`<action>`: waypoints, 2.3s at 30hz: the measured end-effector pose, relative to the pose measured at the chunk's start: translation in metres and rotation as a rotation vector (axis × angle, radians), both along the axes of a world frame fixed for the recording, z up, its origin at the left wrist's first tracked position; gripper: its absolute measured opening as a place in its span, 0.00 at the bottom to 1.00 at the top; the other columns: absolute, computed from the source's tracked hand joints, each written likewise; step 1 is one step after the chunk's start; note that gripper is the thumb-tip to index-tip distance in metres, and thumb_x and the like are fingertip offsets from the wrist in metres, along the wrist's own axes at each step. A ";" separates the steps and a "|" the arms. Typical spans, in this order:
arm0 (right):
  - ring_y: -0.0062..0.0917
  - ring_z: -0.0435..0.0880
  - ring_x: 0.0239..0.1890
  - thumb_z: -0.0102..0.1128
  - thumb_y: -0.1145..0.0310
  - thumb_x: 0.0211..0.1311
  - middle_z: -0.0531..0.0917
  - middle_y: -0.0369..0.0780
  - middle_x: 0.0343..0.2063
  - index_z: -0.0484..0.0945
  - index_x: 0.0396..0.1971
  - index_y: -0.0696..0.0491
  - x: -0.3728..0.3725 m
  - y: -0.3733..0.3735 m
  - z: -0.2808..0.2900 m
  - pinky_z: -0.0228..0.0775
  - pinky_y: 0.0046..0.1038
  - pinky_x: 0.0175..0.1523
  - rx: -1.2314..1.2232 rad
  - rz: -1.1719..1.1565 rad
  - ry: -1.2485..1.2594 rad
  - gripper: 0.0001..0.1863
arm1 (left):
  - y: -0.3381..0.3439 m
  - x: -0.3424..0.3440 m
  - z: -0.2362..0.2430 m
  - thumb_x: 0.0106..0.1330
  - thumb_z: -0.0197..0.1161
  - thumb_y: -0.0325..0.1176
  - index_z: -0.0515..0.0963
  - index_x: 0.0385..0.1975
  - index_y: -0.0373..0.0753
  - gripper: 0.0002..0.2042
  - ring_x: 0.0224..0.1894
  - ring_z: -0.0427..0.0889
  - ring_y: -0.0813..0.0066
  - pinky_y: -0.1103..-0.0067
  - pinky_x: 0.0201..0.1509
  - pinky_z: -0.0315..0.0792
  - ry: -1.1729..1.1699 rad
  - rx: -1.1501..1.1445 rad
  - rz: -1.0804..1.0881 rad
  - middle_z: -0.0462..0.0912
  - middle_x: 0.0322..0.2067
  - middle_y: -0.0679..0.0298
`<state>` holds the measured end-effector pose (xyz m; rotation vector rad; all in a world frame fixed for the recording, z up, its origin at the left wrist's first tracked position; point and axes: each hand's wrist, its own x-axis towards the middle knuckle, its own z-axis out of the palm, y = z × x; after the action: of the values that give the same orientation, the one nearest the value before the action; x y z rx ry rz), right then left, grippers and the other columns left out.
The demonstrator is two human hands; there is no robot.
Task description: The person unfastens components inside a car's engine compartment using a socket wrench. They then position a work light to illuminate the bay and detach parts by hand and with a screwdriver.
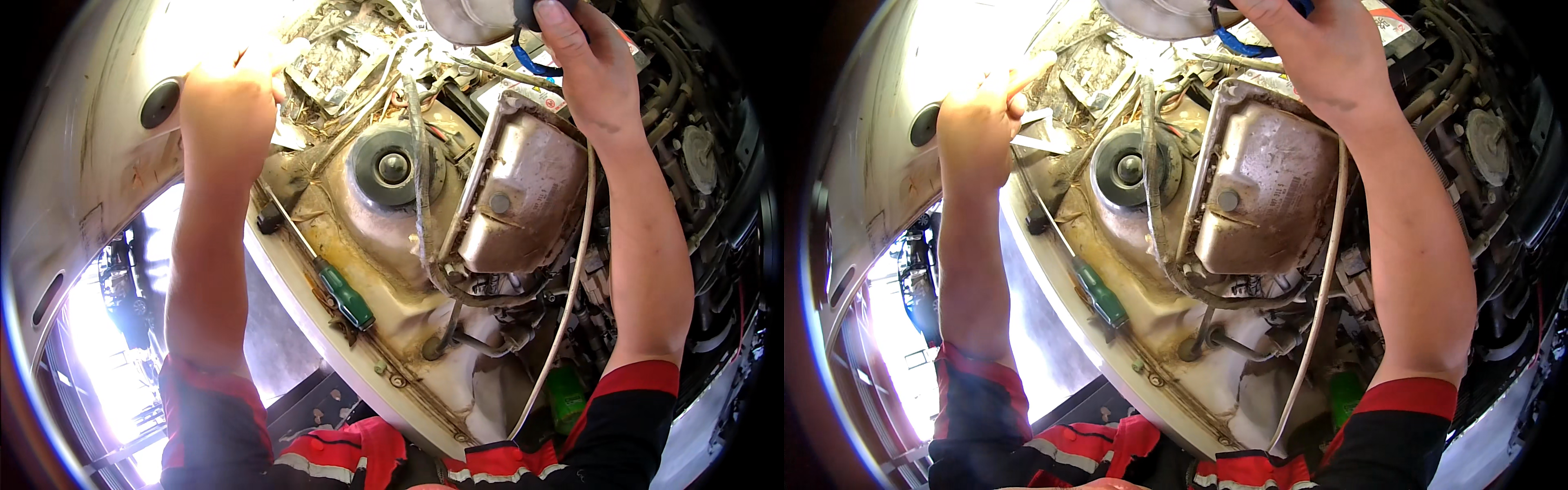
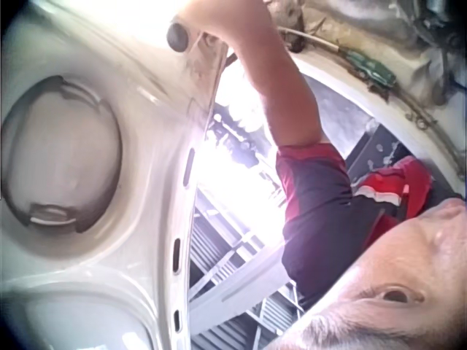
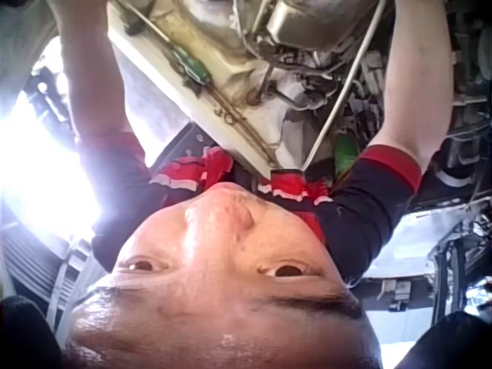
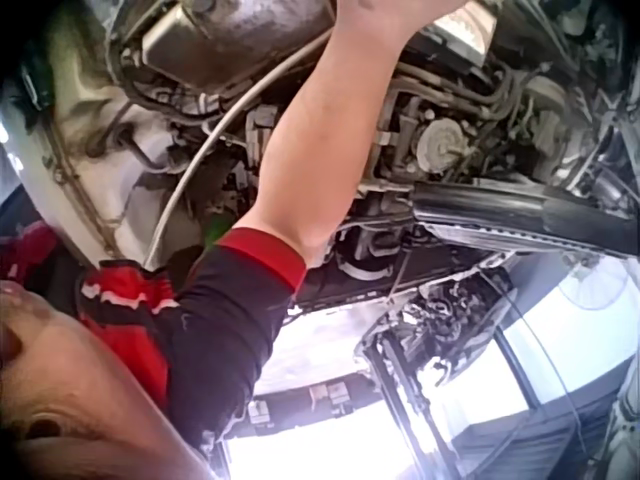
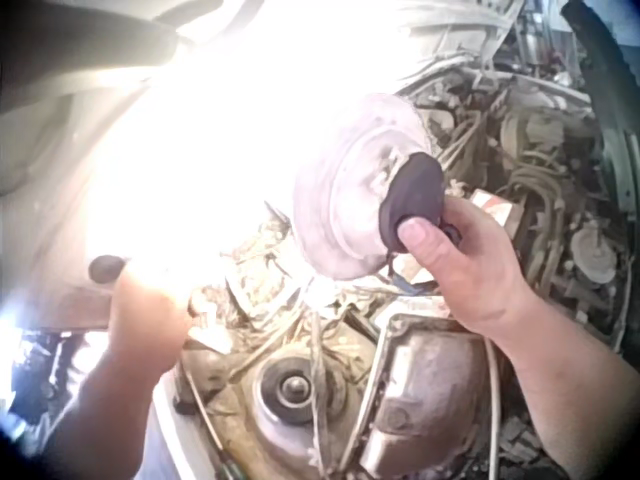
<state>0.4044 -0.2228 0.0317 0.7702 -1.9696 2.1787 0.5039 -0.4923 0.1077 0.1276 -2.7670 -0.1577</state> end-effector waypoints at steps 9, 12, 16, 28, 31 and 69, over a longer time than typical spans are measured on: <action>0.20 0.75 0.43 0.61 0.56 0.64 0.80 0.38 0.40 0.76 0.47 0.63 -0.007 -0.002 -0.012 0.67 0.23 0.51 -0.069 0.023 0.035 0.24 | -0.036 -0.027 -0.027 0.58 0.57 0.23 0.81 0.33 0.32 0.07 0.26 0.80 0.74 0.83 0.32 0.75 -0.038 -0.001 -0.103 0.84 0.26 0.62; 0.20 0.75 0.43 0.62 0.57 0.64 0.80 0.38 0.40 0.76 0.47 0.63 -0.004 0.001 -0.008 0.67 0.23 0.51 -0.071 0.096 0.043 0.23 | -0.015 -0.034 -0.022 0.62 0.54 0.22 0.81 0.30 0.31 0.07 0.29 0.80 0.75 0.83 0.33 0.76 0.045 0.342 -0.192 0.84 0.30 0.58; 0.20 0.75 0.43 0.61 0.56 0.64 0.80 0.38 0.40 0.76 0.47 0.63 -0.006 -0.004 -0.015 0.67 0.23 0.51 -0.091 0.004 0.017 0.24 | -0.024 -0.033 -0.036 0.60 0.50 0.16 0.82 0.32 0.29 0.10 0.29 0.79 0.76 0.85 0.32 0.75 0.104 0.398 -0.233 0.83 0.34 0.58; 0.22 0.75 0.45 0.59 0.53 0.64 0.79 0.40 0.42 0.74 0.49 0.65 0.005 -0.016 -0.011 0.67 0.25 0.53 0.057 -0.162 0.187 0.28 | -0.019 -0.004 -0.032 0.62 0.58 0.29 0.84 0.37 0.38 0.09 0.27 0.79 0.74 0.80 0.31 0.74 -0.017 -0.064 -0.179 0.80 0.24 0.64; 0.22 0.75 0.45 0.60 0.52 0.64 0.79 0.40 0.42 0.74 0.49 0.65 0.000 -0.007 -0.011 0.67 0.26 0.53 0.064 -0.059 0.149 0.29 | -0.038 -0.008 -0.021 0.56 0.60 0.29 0.84 0.33 0.41 0.08 0.28 0.80 0.69 0.77 0.31 0.75 -0.010 -0.857 -0.403 0.79 0.23 0.62; 0.13 0.65 0.31 0.55 0.48 0.66 0.72 0.30 0.29 0.76 0.40 0.60 -0.028 0.012 -0.038 0.56 0.19 0.36 0.159 -0.127 0.036 0.26 | -0.039 0.001 -0.084 0.68 0.55 0.45 0.80 0.36 0.38 0.15 0.33 0.79 0.47 0.62 0.39 0.73 -0.129 0.121 0.090 0.81 0.28 0.48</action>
<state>0.3764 -0.2107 -0.0061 0.6772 -2.1314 1.9433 0.5049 -0.5316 0.0239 0.3028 -2.8731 -0.3034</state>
